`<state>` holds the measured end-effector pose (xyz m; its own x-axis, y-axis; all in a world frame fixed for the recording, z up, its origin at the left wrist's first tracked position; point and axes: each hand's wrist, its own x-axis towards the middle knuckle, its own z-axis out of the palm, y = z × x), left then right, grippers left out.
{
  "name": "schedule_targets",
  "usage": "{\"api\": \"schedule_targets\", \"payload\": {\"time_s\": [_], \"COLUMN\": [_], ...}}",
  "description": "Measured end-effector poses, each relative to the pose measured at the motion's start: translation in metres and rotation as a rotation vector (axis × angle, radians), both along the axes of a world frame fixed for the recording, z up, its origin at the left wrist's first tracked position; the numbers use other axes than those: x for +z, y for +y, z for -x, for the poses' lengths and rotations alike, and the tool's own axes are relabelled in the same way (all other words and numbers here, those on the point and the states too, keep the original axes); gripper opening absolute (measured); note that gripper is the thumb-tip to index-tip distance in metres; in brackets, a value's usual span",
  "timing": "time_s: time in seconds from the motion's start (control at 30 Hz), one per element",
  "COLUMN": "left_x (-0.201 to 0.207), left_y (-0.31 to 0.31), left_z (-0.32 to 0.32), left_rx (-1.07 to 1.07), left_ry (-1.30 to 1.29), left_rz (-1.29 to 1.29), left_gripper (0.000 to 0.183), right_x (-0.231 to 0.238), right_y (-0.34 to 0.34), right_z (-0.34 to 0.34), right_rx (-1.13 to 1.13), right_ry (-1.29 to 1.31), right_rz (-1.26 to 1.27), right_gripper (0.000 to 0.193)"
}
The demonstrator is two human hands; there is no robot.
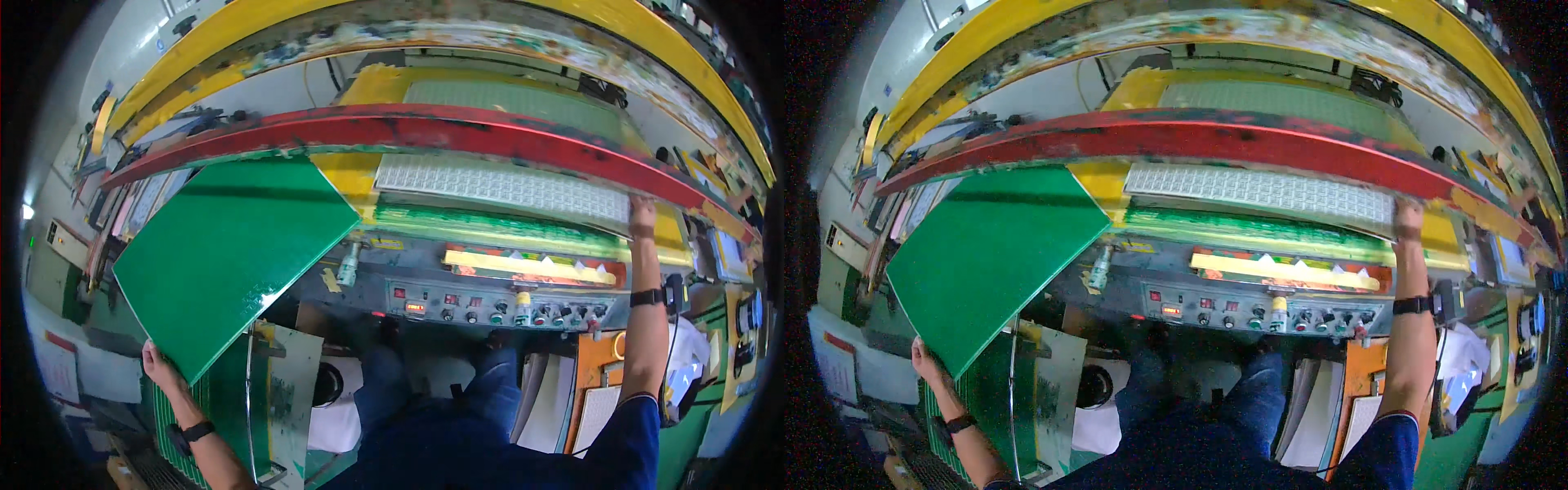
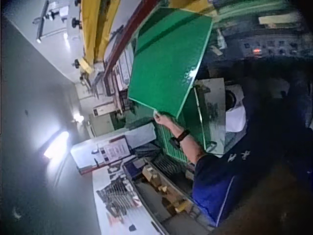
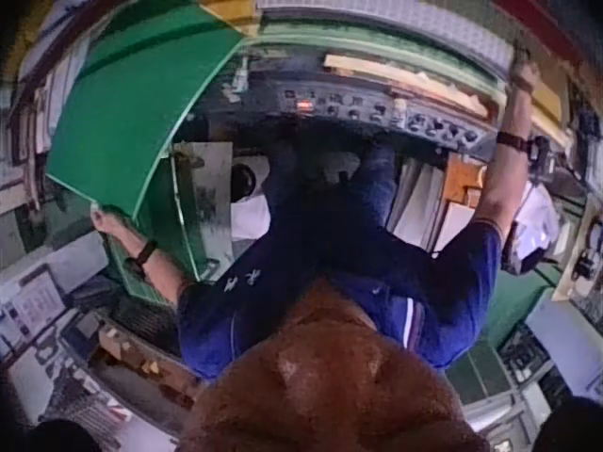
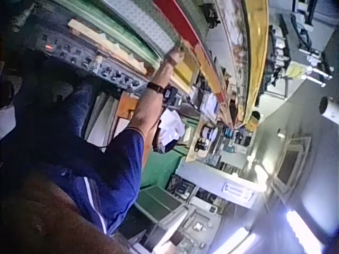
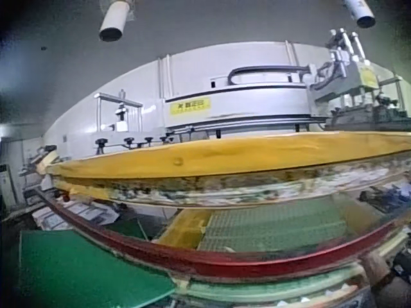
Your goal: Operator loads and unloads circuit boards into a semi-automatic silk-screen printing machine, cycling the press between each print.
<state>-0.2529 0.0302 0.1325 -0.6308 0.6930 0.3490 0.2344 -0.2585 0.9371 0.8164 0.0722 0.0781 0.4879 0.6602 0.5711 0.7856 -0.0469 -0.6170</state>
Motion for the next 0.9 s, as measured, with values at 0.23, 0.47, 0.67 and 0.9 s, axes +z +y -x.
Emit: {"api": "schedule_targets", "payload": {"time_s": [0.23, 0.47, 0.67, 0.9], "left_x": [0.006, 0.001, 0.004, 0.000], "left_y": [-0.014, -0.008, -0.007, -0.006], "left_z": [0.018, 0.022, 0.017, 0.023], "left_rx": [-0.019, 0.001, 0.031, 0.027], "left_ry": [0.000, 0.014, 0.009, 0.034], "left_rz": [0.003, 0.007, 0.005, 0.004], "left_gripper": [0.020, 0.019, 0.019, 0.020], "right_x": [0.017, 0.025, 0.023, 0.022], "right_y": [0.050, 0.046, 0.042, 0.042], "right_z": [0.043, 0.045, 0.053, 0.060], "right_rx": [0.064, 0.008, -0.009, -0.026], "right_ry": [0.210, 0.142, 0.085, 0.028], "right_rz": [0.076, 0.173, 0.239, 0.291], "right_gripper": [0.036, 0.034, 0.032, 0.031]}}
